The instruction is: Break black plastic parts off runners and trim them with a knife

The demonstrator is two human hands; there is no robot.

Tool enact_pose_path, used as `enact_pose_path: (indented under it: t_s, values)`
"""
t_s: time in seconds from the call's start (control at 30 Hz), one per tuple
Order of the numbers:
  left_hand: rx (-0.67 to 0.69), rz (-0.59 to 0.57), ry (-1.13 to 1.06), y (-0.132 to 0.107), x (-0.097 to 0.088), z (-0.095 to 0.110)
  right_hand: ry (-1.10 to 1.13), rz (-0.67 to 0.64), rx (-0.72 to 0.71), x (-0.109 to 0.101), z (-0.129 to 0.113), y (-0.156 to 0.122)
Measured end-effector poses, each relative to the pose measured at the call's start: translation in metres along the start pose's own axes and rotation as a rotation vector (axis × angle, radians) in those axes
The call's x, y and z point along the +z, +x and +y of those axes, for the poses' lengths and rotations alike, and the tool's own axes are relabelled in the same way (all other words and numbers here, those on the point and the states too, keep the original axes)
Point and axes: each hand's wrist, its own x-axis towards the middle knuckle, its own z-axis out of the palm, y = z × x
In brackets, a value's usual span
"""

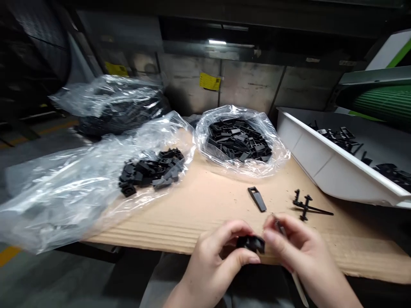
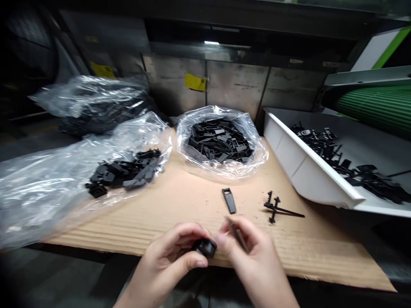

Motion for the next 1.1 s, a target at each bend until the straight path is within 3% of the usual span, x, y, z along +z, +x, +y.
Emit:
enact_pose_path:
  t_s: [0.1,0.17,0.27,0.37,0.47,0.53,0.7,0.87,1.0,1.1]
  values:
    - [0.12,0.046,0.383,0.009,-0.026,0.011,0.075,0.085,0.057,-0.001,0.005,0.003]
    - [0.147,0.261,0.635,0.022,-0.057,0.02,0.068,0.078,0.057,-0.003,0.009,0.003]
    - [0.104,0.473,0.77,0.045,-0.104,0.029,0.009,0.037,0.021,-0.008,0.013,0.002]
    - [0.088,0.473,0.824,0.055,-0.12,0.026,-0.315,0.009,-0.156,-0.015,0.013,0.005]
    - [0.107,0.37,0.788,0.044,-0.098,0.016,-0.891,0.138,-0.416,-0.02,0.01,0.02]
    - [0.097,0.258,0.705,0.031,-0.074,0.01,-1.076,0.209,-0.471,-0.018,0.008,0.034]
    - [0.07,0.078,0.542,0.017,-0.029,0.007,-1.133,0.165,-0.469,-0.006,0.002,0.046]
    - [-0.012,0.001,0.369,0.021,-0.009,0.011,-0.957,0.208,-0.518,-0.003,-0.004,0.012]
    - [-0.141,-0.024,-0.049,0.024,0.006,0.013,-0.938,0.308,-0.692,0.007,0.004,-0.011]
    - [-0.26,0.009,-0.305,0.025,0.01,0.013,-0.987,0.237,-0.753,0.012,0.012,-0.019]
